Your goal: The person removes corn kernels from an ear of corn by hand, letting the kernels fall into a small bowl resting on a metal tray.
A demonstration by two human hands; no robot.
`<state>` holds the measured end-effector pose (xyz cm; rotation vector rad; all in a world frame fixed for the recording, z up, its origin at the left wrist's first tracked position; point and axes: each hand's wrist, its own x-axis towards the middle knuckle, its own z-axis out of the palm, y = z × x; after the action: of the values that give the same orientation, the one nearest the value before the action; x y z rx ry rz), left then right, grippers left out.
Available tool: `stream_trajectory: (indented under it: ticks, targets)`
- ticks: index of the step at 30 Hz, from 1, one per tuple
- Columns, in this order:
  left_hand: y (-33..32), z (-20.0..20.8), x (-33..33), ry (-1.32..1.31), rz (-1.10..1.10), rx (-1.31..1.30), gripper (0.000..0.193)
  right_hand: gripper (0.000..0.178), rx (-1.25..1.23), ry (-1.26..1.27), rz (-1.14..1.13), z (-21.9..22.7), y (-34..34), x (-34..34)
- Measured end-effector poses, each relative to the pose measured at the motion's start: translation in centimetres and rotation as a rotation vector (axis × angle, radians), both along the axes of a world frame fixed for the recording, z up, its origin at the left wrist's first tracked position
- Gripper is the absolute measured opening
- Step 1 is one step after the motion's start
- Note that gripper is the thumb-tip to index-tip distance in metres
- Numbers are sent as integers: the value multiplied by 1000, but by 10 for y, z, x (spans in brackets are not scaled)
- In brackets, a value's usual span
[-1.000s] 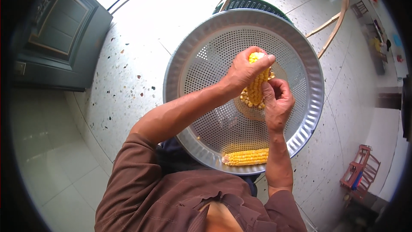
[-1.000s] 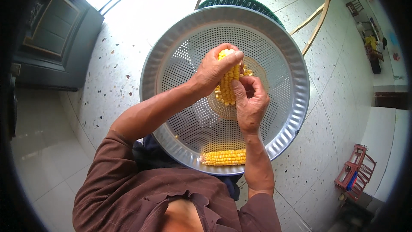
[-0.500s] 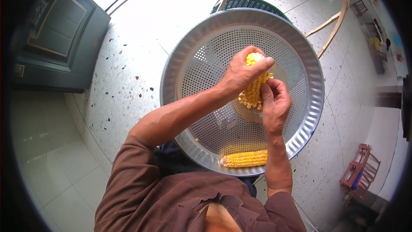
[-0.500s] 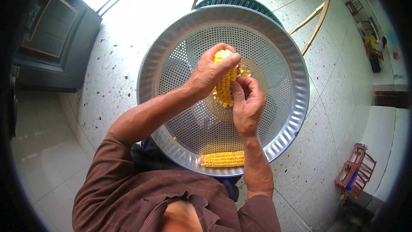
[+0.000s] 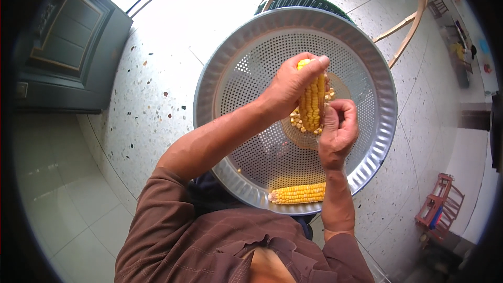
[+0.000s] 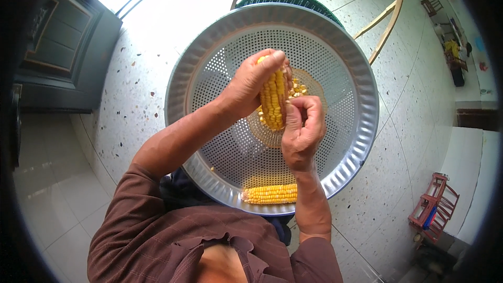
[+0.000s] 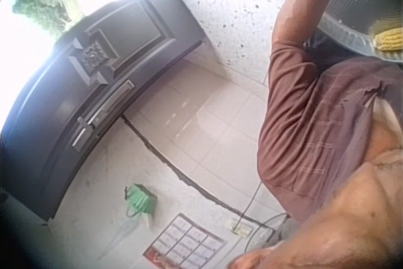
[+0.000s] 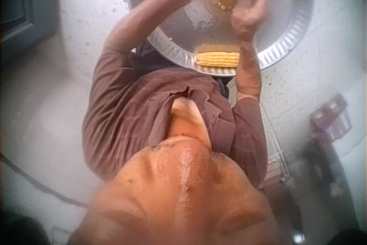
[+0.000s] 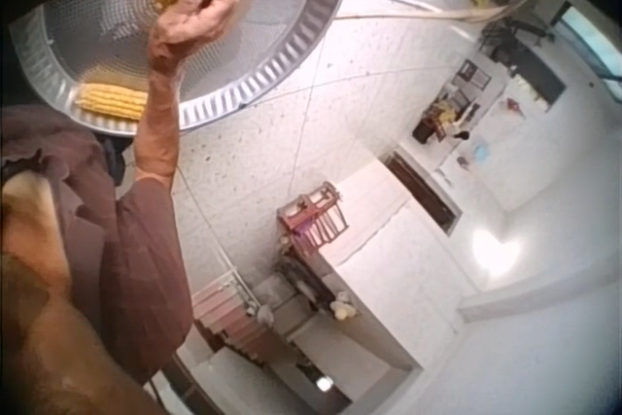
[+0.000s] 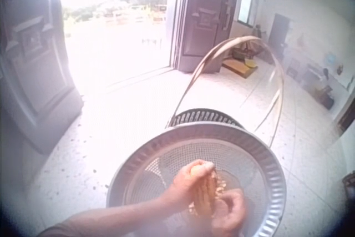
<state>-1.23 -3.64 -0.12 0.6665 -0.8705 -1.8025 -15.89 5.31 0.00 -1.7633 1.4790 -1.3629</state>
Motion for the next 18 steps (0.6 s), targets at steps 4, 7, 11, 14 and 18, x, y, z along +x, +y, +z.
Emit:
stream_trajectory:
  ticks: [4,7,11,14,18]
  targets:
    - [-8,6,15,169,-9,100,41,17,92,-128,-75,2,-6,-2]
    - [-10,10,19,172,20,98,42,16,81,-75,-100,2,-13,-4]
    - [-11,10,19,164,19,83,43,15,91,88,-118,1,-14,-5]
    - [-9,9,16,123,12,68,44,14,70,18,-121,-4,-15,-1]
    - [-7,6,11,91,-23,56,46,14,33,-74,-76,-5,-14,-1]
